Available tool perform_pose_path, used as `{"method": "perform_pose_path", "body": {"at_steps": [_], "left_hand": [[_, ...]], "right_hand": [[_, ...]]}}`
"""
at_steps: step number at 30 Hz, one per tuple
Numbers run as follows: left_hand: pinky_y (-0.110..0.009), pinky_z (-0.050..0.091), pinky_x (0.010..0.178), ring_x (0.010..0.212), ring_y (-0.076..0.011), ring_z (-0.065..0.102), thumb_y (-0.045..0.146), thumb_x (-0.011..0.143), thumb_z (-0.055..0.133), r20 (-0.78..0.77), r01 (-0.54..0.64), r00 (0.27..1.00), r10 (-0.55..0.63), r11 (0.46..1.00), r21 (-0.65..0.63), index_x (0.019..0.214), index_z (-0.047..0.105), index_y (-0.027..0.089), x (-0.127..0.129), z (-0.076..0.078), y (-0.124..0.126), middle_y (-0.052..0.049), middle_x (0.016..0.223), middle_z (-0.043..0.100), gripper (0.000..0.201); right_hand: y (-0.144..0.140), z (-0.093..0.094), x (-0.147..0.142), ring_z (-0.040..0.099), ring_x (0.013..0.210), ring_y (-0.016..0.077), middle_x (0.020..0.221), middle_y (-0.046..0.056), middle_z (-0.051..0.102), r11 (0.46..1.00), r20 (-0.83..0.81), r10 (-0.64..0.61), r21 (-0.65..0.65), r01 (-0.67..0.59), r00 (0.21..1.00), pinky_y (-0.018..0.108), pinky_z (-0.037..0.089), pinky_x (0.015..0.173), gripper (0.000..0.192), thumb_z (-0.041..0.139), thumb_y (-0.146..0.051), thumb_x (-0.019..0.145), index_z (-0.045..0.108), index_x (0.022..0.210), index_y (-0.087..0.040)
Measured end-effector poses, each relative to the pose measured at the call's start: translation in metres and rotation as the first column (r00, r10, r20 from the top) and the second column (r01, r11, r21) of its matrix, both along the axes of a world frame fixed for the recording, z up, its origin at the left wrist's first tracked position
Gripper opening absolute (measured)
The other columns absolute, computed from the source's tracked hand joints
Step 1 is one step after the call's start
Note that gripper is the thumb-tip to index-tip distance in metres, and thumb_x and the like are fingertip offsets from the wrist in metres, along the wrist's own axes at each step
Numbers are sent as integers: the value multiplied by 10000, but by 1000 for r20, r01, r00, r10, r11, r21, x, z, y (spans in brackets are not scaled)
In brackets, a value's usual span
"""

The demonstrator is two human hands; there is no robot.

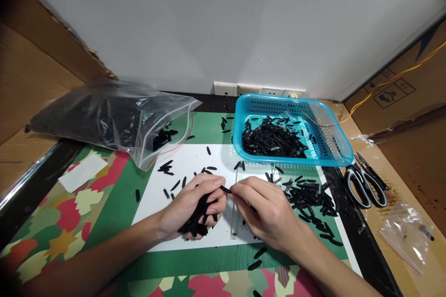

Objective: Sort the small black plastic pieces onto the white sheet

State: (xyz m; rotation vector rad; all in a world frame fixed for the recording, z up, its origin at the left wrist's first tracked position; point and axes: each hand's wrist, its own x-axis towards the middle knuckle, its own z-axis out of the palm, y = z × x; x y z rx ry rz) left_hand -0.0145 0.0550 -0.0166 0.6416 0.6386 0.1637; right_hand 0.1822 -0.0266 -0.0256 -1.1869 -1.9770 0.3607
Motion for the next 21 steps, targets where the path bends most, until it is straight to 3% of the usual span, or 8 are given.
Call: {"method": "perform_pose_path", "body": {"at_steps": [5, 11, 16, 21], "left_hand": [[-138, 278, 245, 432, -68, 306, 524, 958, 576, 12, -36, 999, 36, 997, -72, 729, 410, 213, 1, 2, 2, 62, 630, 439, 420], [-137, 281, 244, 429, -72, 346, 513, 968, 560, 10, -14, 1000, 14, 1000, 10, 723, 418, 205, 1, 2, -1, 48, 631, 466, 419], [-129, 278, 255, 428, -68, 366, 520, 965, 572, 21, 0, 1000, -1, 999, 49, 728, 414, 205, 0, 0, -3, 47, 644, 470, 425], [-138, 278, 254, 431, -73, 377, 550, 949, 586, 18, 15, 1000, -17, 997, 72, 729, 421, 210, 0, -1, -2, 43, 654, 470, 437]], "right_hand": [[0, 2, -1, 620, 774, 156, 911, 54, 668, 997, -43, -19, -74, 16, 999, 276, 491, 695, 178, 580, -76, 982, 623, 1123, -175], [-1, 4, -2, 638, 766, 149, 889, 41, 679, 994, -82, -66, -89, 59, 994, 268, 492, 697, 116, 582, -95, 991, 631, 1053, -180], [2, 3, 1, 630, 710, 153, 836, 33, 683, 995, -5, -99, -23, 98, 995, 274, 481, 657, 53, 624, -145, 984, 631, 1024, -179], [3, -2, 0, 637, 694, 149, 846, 46, 704, 992, 15, -109, 62, 108, 994, 267, 486, 638, 129, 636, -133, 979, 629, 1103, -170]]}}
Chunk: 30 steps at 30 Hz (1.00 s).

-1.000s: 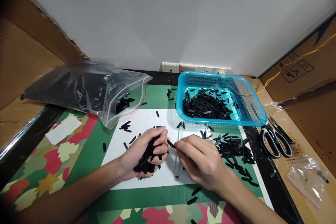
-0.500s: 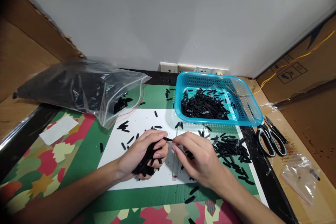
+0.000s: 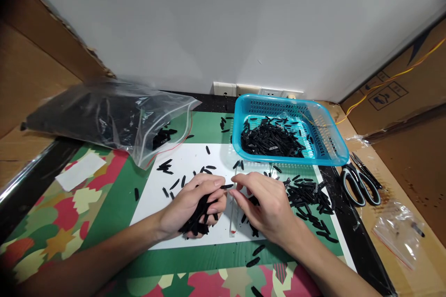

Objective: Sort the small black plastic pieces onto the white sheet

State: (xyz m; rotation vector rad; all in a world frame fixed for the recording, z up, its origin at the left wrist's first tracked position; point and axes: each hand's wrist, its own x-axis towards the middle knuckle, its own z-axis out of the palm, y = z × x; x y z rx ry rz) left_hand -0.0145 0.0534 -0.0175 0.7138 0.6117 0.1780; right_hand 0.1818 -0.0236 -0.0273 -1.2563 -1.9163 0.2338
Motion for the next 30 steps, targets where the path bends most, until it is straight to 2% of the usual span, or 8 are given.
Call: {"method": "perform_pose_path", "body": {"at_steps": [8, 10, 13, 15, 18, 21, 25, 30], "left_hand": [[-132, 290, 270, 429, -70, 376, 479, 951, 569, 6, -1, 1000, 1, 1000, -10, 719, 429, 204, 1, 2, 0, 36, 646, 467, 386], [-142, 278, 250, 432, -76, 357, 473, 949, 573, 17, -6, 1000, 7, 999, -37, 721, 429, 208, 0, 2, 1, 39, 651, 462, 378], [-144, 275, 245, 442, -77, 325, 473, 954, 565, 26, -14, 1000, 17, 995, -95, 717, 419, 211, -1, 2, 2, 44, 645, 441, 382], [-144, 276, 246, 449, -79, 319, 468, 955, 560, 27, -13, 1000, 17, 992, -127, 720, 421, 212, -1, 1, 3, 44, 646, 433, 374], [-140, 272, 253, 450, -77, 300, 458, 941, 587, 48, -14, 999, 22, 987, -158, 714, 415, 215, -2, 2, 4, 46, 641, 410, 374], [-141, 266, 258, 452, -76, 270, 460, 911, 628, 82, -40, 995, 58, 978, -202, 703, 400, 220, -3, 4, 5, 53, 638, 378, 390], [-147, 262, 270, 471, -80, 235, 500, 869, 672, 97, -77, 990, 101, 972, -223, 668, 389, 224, -5, 5, 6, 57, 620, 321, 444], [-145, 251, 272, 478, -82, 245, 470, 897, 651, 98, -78, 990, 98, 979, -189, 663, 405, 218, -5, 3, 4, 50, 615, 327, 422]], "right_hand": [[1, 3, 6, 630, 656, 161, 785, 49, 705, 978, 97, -18, 207, -2, 995, 290, 481, 602, 190, 636, -73, 933, 659, 1085, -186], [5, 8, 18, 671, 731, 191, 851, 65, 740, 953, 133, -144, 284, 101, 981, 322, 513, 668, 229, 669, -64, 902, 669, 1089, -196], [11, 16, 36, 679, 782, 216, 887, 67, 751, 860, 119, -457, 312, 403, 882, 350, 518, 732, 217, 697, -90, 901, 692, 1084, -207], [13, 17, 41, 673, 760, 207, 864, 53, 738, 811, 86, -542, 315, 493, 836, 338, 517, 727, 230, 705, -118, 911, 693, 1122, -207], [9, 14, 30, 652, 671, 153, 802, 19, 707, 899, 80, -383, 259, 352, 920, 273, 500, 657, 190, 682, -102, 924, 680, 1085, -203], [3, 8, 8, 610, 610, 114, 796, 11, 696, 997, 69, -75, 9, 74, 995, 233, 456, 587, 109, 615, -119, 971, 659, 1042, -189], [-3, 2, -14, 604, 644, 121, 804, 10, 695, 948, -49, 72, -309, -83, 996, 232, 438, 601, 143, 537, -186, 1023, 678, 1048, -197], [-5, 3, -18, 607, 686, 126, 859, 19, 732, 902, -210, 51, -411, -135, 976, 236, 449, 649, 180, 531, -213, 1028, 710, 1050, -196]]}}
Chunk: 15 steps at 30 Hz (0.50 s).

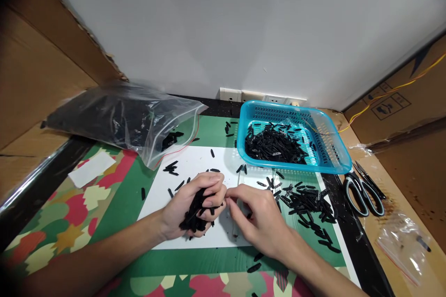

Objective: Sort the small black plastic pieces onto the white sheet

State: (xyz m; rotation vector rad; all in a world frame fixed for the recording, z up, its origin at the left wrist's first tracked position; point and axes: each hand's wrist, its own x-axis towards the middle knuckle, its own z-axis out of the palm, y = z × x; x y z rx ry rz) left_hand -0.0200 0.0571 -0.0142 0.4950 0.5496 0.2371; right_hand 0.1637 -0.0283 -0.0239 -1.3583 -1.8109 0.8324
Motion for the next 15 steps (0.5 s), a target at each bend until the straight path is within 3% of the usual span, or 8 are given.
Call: {"method": "perform_pose_path", "body": {"at_steps": [6, 10, 13, 15], "left_hand": [[-156, 273, 250, 418, -68, 264, 396, 927, 630, 57, -29, 998, 24, 995, 93, 681, 412, 210, 2, 1, -3, 61, 577, 381, 378], [-155, 289, 247, 415, -68, 293, 421, 925, 648, 52, -8, 999, 3, 996, 94, 681, 411, 210, 2, 2, -4, 59, 584, 401, 400], [-145, 289, 249, 410, -61, 287, 460, 922, 662, 41, 23, 999, -27, 997, 80, 680, 428, 208, 2, 1, -4, 66, 580, 383, 420], [-141, 282, 252, 394, -57, 267, 478, 927, 655, 43, 48, 998, -52, 995, 85, 665, 437, 204, 2, 0, -3, 74, 547, 354, 437]], "right_hand": [[3, 1, -2, 616, 638, 132, 795, 31, 757, 988, -198, -67, -147, 38, 978, 224, 439, 564, 231, 592, -297, 1021, 791, 1001, -182], [3, 2, -4, 499, 554, 112, 644, 16, 663, 995, -227, -74, -84, 56, 971, 231, 354, 506, 278, 610, -281, 1004, 803, 839, -167], [2, 3, -3, 383, 518, 97, 581, -15, 557, 997, -212, -76, -29, 71, 974, 247, 272, 484, 233, 639, -253, 979, 804, 836, -173], [1, 3, -1, 378, 523, 95, 590, -20, 540, 997, -189, -68, 21, 73, 980, 253, 273, 496, 201, 646, -226, 972, 796, 851, -172]]}}
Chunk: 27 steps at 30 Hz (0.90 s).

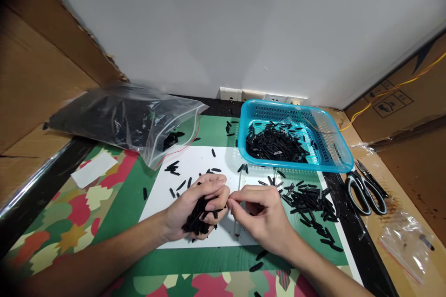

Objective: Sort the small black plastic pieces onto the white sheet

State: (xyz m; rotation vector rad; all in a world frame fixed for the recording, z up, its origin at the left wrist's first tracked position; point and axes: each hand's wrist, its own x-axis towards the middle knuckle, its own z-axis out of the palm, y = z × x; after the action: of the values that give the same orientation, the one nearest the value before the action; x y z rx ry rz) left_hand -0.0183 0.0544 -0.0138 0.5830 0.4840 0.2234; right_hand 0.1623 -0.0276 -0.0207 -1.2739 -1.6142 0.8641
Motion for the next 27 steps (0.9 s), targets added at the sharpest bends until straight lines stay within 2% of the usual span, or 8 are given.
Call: {"method": "perform_pose_path", "body": {"at_steps": [4, 10, 13, 16, 22, 27], "left_hand": [[-136, 265, 259, 381, -49, 206, 505, 943, 613, 14, 21, 1000, -20, 1000, -13, 642, 435, 201, -2, -2, 3, 77, 492, 338, 464], [-140, 288, 257, 460, -68, 246, 444, 920, 671, -6, -157, 988, 157, 984, -84, 673, 396, 205, -1, 0, 5, 72, 625, 343, 441], [-136, 283, 256, 461, -67, 274, 480, 924, 658, -43, -90, 995, 85, 989, -120, 682, 392, 205, 1, 0, 4, 68, 641, 364, 453], [-138, 281, 249, 450, -70, 294, 498, 941, 616, -55, -24, 998, 18, 995, -93, 696, 412, 205, 2, -1, 2, 58, 634, 409, 433], [-148, 291, 242, 435, -71, 311, 395, 952, 569, -53, 1, 999, -2, 1000, -23, 704, 425, 200, 3, -2, 0, 53, 627, 447, 346], [-146, 284, 241, 429, -69, 313, 384, 948, 571, -69, 7, 998, -7, 1000, -5, 704, 416, 200, 4, 0, 1, 54, 625, 458, 343]], "right_hand": [[-2, -2, 5, 396, 524, 98, 598, -24, 527, 992, 61, -23, 126, 15, 998, 262, 288, 509, 143, 645, -168, 960, 769, 888, -165], [-3, -5, 15, 485, 558, 121, 701, 4, 650, 971, 61, -148, 198, 134, 987, 277, 354, 533, 95, 667, -138, 937, 736, 914, -198], [-3, -5, 17, 522, 577, 127, 725, 4, 667, 967, 68, -173, 203, 156, 983, 278, 370, 539, 94, 677, -137, 934, 735, 939, -211], [-2, -3, 17, 528, 582, 120, 744, -2, 673, 969, 93, -150, 211, 128, 984, 272, 382, 544, 110, 677, -123, 933, 727, 966, -214], [-1, -2, 16, 518, 590, 104, 752, -4, 645, 958, 181, -101, 284, 46, 978, 251, 403, 558, 145, 651, -75, 937, 698, 1012, -189], [-1, -4, 18, 524, 589, 106, 749, -2, 639, 955, 211, -97, 296, 31, 973, 251, 403, 555, 144, 648, -80, 941, 691, 1032, -183]]}}
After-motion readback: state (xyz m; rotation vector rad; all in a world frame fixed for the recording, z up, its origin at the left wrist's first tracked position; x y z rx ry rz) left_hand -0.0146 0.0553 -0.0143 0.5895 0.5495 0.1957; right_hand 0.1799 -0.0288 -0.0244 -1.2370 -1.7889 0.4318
